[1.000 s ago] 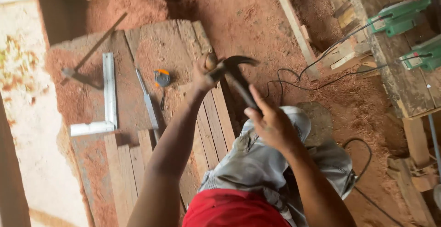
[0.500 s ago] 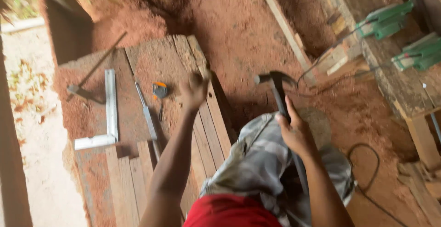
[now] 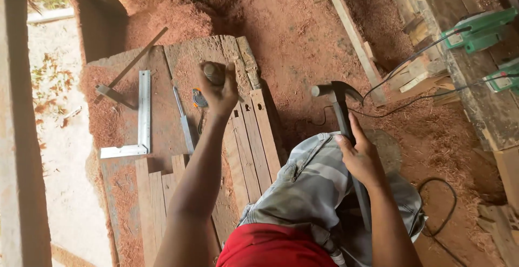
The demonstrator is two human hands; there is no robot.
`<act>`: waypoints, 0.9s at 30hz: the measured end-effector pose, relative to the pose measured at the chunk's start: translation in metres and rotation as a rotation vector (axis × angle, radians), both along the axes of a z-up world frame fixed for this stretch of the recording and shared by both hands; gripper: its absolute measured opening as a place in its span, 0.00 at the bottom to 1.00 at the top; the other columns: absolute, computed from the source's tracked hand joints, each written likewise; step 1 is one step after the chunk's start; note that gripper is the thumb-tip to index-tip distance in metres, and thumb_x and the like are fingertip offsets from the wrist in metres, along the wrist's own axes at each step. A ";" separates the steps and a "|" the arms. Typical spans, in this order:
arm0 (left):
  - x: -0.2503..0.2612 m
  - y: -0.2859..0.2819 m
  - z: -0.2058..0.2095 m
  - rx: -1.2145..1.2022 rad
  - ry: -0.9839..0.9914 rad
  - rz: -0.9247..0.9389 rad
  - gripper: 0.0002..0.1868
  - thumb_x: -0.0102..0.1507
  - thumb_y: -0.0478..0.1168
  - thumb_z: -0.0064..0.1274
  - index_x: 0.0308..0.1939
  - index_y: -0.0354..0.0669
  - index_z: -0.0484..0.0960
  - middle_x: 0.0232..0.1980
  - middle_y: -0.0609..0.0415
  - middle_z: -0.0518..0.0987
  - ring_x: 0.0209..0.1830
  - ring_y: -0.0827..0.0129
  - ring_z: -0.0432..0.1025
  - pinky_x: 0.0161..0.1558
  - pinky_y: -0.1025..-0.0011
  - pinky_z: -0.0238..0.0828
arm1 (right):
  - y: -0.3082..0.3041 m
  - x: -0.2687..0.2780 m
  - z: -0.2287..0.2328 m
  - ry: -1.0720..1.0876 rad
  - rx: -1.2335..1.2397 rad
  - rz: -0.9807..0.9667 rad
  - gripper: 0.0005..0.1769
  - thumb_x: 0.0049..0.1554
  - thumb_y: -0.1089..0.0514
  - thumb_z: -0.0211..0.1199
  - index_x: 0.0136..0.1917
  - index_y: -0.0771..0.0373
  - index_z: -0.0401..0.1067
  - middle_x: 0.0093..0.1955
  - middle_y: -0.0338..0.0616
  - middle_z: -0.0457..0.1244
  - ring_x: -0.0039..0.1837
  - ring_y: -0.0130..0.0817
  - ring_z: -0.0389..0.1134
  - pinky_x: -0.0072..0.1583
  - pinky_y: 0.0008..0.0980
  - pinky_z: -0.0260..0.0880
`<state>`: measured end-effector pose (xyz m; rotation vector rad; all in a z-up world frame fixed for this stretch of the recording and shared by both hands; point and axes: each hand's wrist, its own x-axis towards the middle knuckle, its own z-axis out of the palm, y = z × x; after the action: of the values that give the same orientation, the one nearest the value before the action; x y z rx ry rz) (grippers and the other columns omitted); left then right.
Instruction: The person uses a hammer and a chisel to carve a groove into a wooden plank. They repeatedly strike the chisel with the hammer to remove wood chips and deepen the cut along the plank's length.
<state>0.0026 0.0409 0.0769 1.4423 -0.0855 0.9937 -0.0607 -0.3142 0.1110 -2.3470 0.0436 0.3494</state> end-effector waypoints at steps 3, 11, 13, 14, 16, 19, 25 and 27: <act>0.012 0.003 -0.042 -0.020 0.035 0.058 0.13 0.67 0.38 0.61 0.41 0.44 0.70 0.32 0.61 0.73 0.26 0.78 0.64 0.29 0.77 0.63 | 0.000 0.000 0.001 0.040 0.027 -0.042 0.42 0.60 0.44 0.59 0.84 0.44 0.50 0.37 0.48 0.66 0.36 0.36 0.67 0.44 0.40 0.69; 0.000 -0.003 -0.052 0.160 0.067 0.059 0.15 0.68 0.37 0.61 0.33 0.42 0.69 0.31 0.58 0.72 0.28 0.75 0.63 0.31 0.75 0.60 | 0.004 0.006 0.000 0.053 0.115 -0.036 0.42 0.60 0.48 0.60 0.84 0.47 0.49 0.30 0.39 0.60 0.31 0.29 0.61 0.37 0.34 0.66; 0.001 -0.002 -0.056 0.043 0.046 -0.201 0.21 0.67 0.38 0.60 0.28 0.44 0.62 0.30 0.58 0.70 0.25 0.75 0.63 0.28 0.75 0.60 | 0.005 0.007 -0.002 0.031 0.099 -0.027 0.43 0.60 0.48 0.61 0.84 0.48 0.50 0.30 0.40 0.60 0.31 0.28 0.61 0.38 0.33 0.67; 0.001 -0.001 -0.052 0.044 0.047 -0.203 0.21 0.67 0.38 0.60 0.28 0.44 0.62 0.30 0.58 0.70 0.25 0.75 0.63 0.28 0.75 0.60 | 0.007 0.007 0.002 0.032 0.099 -0.029 0.43 0.60 0.48 0.61 0.84 0.48 0.50 0.30 0.40 0.60 0.31 0.28 0.61 0.38 0.33 0.67; 0.001 0.001 -0.044 -0.030 0.047 -0.347 0.26 0.66 0.38 0.61 0.25 0.46 0.57 0.25 0.60 0.66 0.22 0.76 0.60 0.24 0.75 0.56 | 0.011 0.006 0.010 0.058 0.064 -0.056 0.42 0.60 0.48 0.60 0.84 0.47 0.50 0.30 0.41 0.61 0.31 0.29 0.62 0.38 0.33 0.67; 0.012 0.006 -0.057 0.092 -0.052 -0.241 0.26 0.66 0.38 0.61 0.25 0.48 0.56 0.25 0.60 0.66 0.22 0.75 0.59 0.25 0.73 0.57 | 0.007 0.004 0.009 0.086 0.058 -0.069 0.42 0.61 0.47 0.59 0.84 0.47 0.49 0.31 0.40 0.62 0.32 0.28 0.62 0.38 0.33 0.67; 0.010 0.001 -0.040 0.136 0.051 -0.202 0.22 0.65 0.42 0.61 0.28 0.46 0.60 0.26 0.60 0.68 0.24 0.74 0.61 0.29 0.73 0.58 | 0.007 0.004 0.009 0.099 0.083 -0.079 0.43 0.61 0.48 0.59 0.85 0.47 0.48 0.34 0.39 0.62 0.33 0.27 0.62 0.38 0.32 0.66; 0.007 -0.002 -0.044 0.144 0.079 -0.211 0.22 0.65 0.43 0.61 0.28 0.46 0.60 0.27 0.60 0.67 0.25 0.74 0.61 0.29 0.72 0.58 | 0.007 0.003 0.008 0.102 0.095 -0.079 0.42 0.61 0.48 0.59 0.85 0.48 0.48 0.34 0.39 0.62 0.33 0.27 0.62 0.37 0.32 0.66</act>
<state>0.0101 0.0391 0.0327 1.5666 -0.2513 0.7697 -0.0575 -0.3074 0.1194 -2.2256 0.1647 0.4234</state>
